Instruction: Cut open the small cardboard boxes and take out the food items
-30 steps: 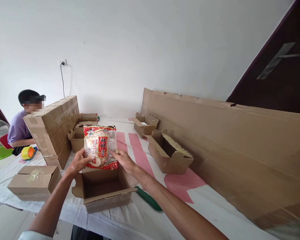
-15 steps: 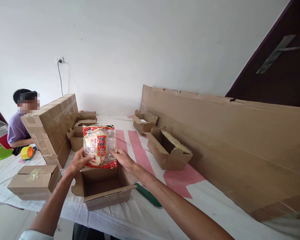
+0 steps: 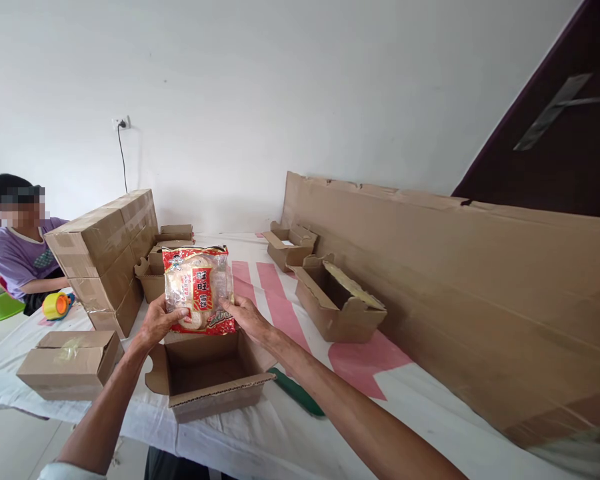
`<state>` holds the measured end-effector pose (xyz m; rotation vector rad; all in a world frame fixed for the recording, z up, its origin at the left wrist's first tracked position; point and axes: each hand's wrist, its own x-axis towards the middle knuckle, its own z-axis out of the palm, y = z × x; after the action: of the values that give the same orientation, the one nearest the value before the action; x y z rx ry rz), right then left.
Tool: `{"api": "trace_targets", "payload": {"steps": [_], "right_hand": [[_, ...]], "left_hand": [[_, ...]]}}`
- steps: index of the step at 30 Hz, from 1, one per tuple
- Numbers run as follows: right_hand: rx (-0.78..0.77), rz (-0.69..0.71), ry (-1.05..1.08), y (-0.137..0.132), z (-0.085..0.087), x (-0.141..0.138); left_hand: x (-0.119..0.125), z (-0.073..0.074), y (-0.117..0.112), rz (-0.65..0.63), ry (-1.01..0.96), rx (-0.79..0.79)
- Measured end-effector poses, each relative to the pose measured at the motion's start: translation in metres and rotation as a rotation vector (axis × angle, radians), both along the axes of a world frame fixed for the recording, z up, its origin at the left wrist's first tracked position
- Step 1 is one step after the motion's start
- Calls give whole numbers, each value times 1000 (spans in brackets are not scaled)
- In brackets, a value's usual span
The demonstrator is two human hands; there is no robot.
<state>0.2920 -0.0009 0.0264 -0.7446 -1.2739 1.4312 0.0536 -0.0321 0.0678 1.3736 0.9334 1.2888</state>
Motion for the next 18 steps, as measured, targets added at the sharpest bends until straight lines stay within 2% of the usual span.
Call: {"api": "trace_targets", "payload": {"steps": [9, 18], "right_hand": [[4, 18, 16, -5, 6, -2], [3, 29, -12, 0, -2, 1]], "left_hand": [[-1, 0, 0, 12, -4, -3], [0, -1, 2, -1, 22, -13]]}}
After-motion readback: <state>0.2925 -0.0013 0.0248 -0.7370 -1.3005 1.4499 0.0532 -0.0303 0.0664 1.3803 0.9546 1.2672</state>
